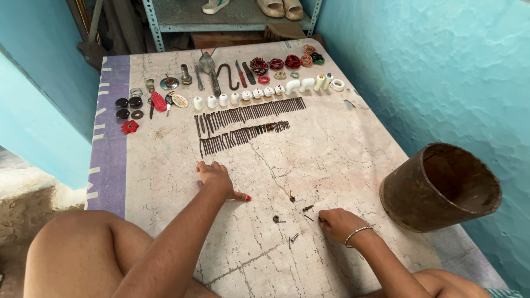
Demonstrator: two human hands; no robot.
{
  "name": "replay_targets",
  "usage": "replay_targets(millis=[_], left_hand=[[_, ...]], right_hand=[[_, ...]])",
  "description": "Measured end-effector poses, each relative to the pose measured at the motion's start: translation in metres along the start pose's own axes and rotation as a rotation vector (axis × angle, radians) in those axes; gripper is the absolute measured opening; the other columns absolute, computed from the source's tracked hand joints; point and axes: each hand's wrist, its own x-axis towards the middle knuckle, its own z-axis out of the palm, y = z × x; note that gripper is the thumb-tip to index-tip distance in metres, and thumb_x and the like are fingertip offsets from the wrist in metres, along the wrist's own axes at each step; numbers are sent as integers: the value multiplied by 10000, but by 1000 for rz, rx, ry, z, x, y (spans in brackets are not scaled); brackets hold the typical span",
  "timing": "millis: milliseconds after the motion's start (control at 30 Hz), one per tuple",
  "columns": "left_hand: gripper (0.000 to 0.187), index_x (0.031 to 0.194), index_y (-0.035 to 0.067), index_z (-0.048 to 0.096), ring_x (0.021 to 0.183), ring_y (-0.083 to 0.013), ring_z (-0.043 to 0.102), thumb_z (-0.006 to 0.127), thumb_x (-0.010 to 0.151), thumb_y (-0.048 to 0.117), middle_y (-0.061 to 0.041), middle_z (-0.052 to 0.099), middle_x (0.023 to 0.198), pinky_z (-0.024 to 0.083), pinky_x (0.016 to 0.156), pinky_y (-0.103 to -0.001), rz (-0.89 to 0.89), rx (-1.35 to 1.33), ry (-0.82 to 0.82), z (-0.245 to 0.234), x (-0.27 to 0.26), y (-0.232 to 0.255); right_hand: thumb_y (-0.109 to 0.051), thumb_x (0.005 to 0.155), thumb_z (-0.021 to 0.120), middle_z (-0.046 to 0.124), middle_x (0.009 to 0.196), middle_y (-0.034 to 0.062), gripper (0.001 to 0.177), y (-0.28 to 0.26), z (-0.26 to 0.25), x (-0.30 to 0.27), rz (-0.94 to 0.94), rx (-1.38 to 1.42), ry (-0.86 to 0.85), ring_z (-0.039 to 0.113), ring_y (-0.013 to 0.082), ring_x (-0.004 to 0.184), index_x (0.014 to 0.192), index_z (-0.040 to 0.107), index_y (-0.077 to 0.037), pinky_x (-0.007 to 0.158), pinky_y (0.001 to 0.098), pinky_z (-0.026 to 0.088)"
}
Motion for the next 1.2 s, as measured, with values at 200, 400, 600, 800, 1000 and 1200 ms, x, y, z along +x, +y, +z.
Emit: replay_targets(millis=[200,400,600,800,1000,1200], left_hand=[[1403,1541,-12,309,1390,-385,440,416,636,1053,-229,382,1541,251,1173,-512,102,-35,143,19,15,-13],[899,1240,69,610,1142,-273,641,522,770,830,-119,661,1251,274,1152,-609,313,-419,291,24,2,-40],[347,1080,104,651,933,-167,653,663,928,416,-63,690,1046,577,837,-332,548,-824,375,36,-48,-22],[428,1232,81,627,918,-181,658,700,908,351,-87,679,1109,566,795,-300,697,-842,615,67,-59,3],[601,1288,40,633,906,-243,668,844,766,250,-126,651,1220,539,777,-388,829,-688,982,71,-75,20],[262,986,86,764,861,-216,699,837,788,241,-93,726,1034,526,765,-381,811,-525,988,76,-64,30]], right_hand=[[-213,872,583,665,728,165,204,4,6,-1,-26,92,93,599,299,642,806,633,-27,657,424,497],[-206,831,639,644,633,115,202,18,21,15,30,201,98,569,220,571,717,649,-40,593,371,465],[-135,861,637,501,529,18,288,42,35,48,-62,745,180,400,91,491,600,559,-43,497,282,370],[-119,897,593,468,499,3,275,9,24,47,-63,1112,106,326,85,433,625,576,-81,434,258,270],[-142,926,579,466,583,-15,224,-66,35,36,-11,1487,-186,357,93,499,708,564,-94,472,267,276],[-175,899,551,421,606,-38,178,-86,40,28,-66,1567,-329,297,86,514,734,548,-109,481,263,267]])
